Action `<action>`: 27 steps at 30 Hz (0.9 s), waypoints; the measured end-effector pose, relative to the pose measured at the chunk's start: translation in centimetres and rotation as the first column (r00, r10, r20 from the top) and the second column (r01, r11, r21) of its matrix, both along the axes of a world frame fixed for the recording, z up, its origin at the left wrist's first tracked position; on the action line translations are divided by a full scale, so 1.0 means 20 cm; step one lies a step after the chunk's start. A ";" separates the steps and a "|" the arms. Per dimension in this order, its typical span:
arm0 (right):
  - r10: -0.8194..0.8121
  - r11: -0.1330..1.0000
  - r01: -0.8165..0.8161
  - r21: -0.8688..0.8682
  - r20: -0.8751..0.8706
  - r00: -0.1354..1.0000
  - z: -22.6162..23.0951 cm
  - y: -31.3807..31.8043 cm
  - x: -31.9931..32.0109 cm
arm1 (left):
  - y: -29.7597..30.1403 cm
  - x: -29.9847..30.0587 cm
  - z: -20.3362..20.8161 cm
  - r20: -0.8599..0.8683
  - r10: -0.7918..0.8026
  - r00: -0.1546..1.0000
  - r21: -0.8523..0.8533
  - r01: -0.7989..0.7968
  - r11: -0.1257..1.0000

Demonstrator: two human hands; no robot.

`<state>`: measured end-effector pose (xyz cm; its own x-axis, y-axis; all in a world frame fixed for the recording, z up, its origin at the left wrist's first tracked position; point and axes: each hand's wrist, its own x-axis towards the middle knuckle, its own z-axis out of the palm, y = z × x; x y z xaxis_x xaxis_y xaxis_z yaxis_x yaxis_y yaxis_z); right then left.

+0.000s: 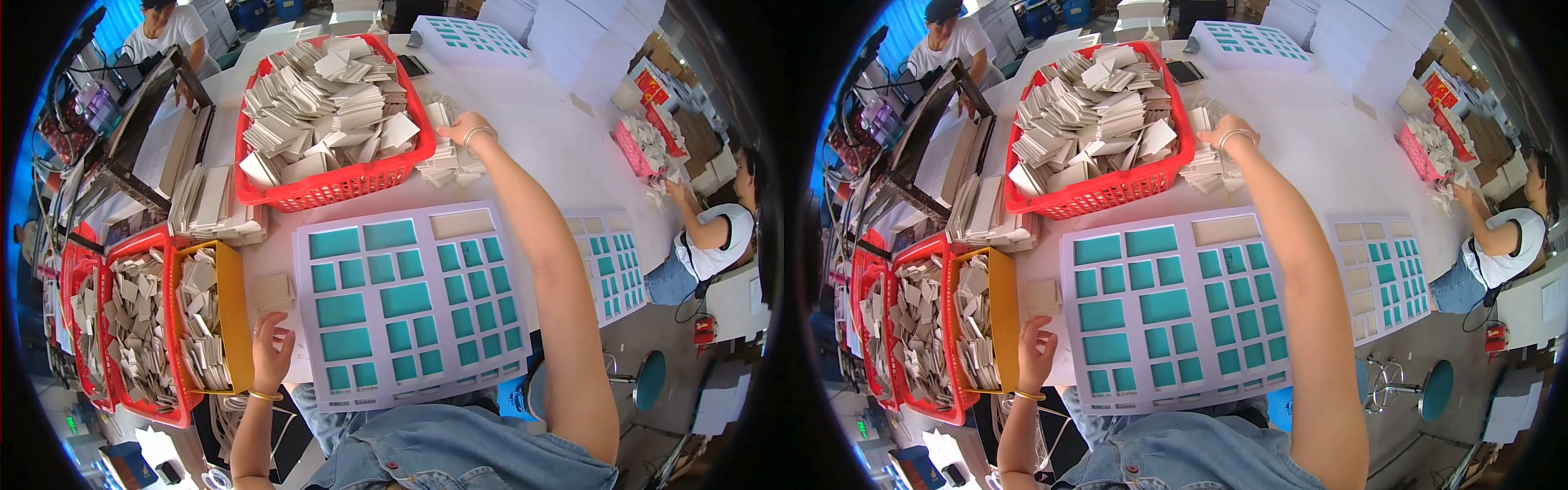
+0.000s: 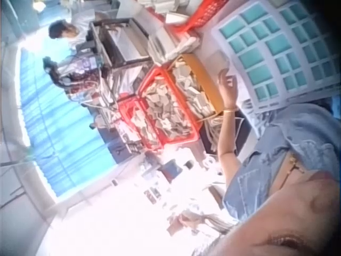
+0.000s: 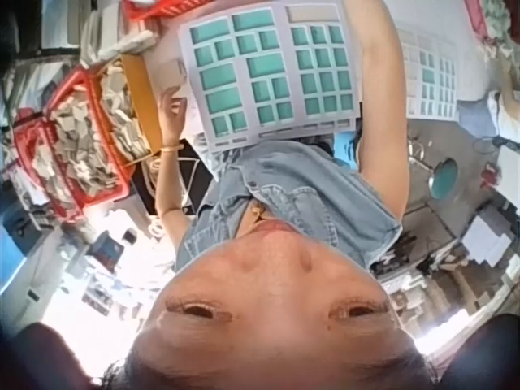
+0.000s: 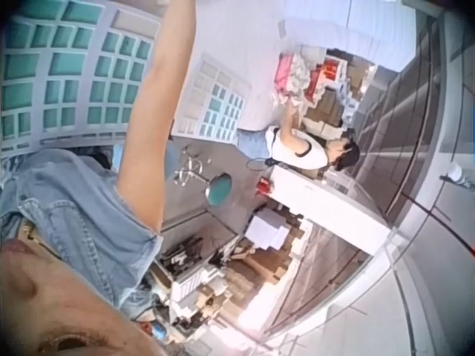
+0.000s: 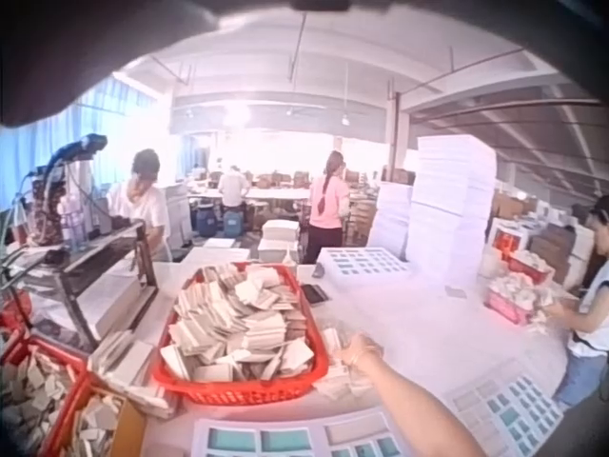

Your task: Assembling packaging inserts by placing small rectangular pieces into a gridded tray.

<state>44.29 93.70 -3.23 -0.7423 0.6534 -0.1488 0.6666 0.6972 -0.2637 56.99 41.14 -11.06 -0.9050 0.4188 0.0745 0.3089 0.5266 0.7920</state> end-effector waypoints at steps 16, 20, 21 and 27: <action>-0.367 0.796 -0.252 -0.550 -0.770 0.522 0.06 -0.16 0.21 | 0.07 0.00 0.07 -0.146 0.022 0.989 0.081 -0.010 0.997; 0.087 0.400 -0.726 -0.559 -0.766 0.637 0.02 -0.59 0.62 | 0.28 -0.01 0.11 -0.060 -0.022 0.998 0.286 0.038 0.957; 0.182 0.291 -0.706 -0.646 -0.686 0.704 0.00 -0.71 0.71 | 0.36 -0.01 0.13 0.027 -0.034 0.999 0.415 0.020 0.910; 0.405 0.228 -0.552 -0.802 -0.437 0.803 -0.12 -1.03 0.86 | 0.57 -0.08 0.10 -0.027 -0.053 0.998 0.373 0.059 0.926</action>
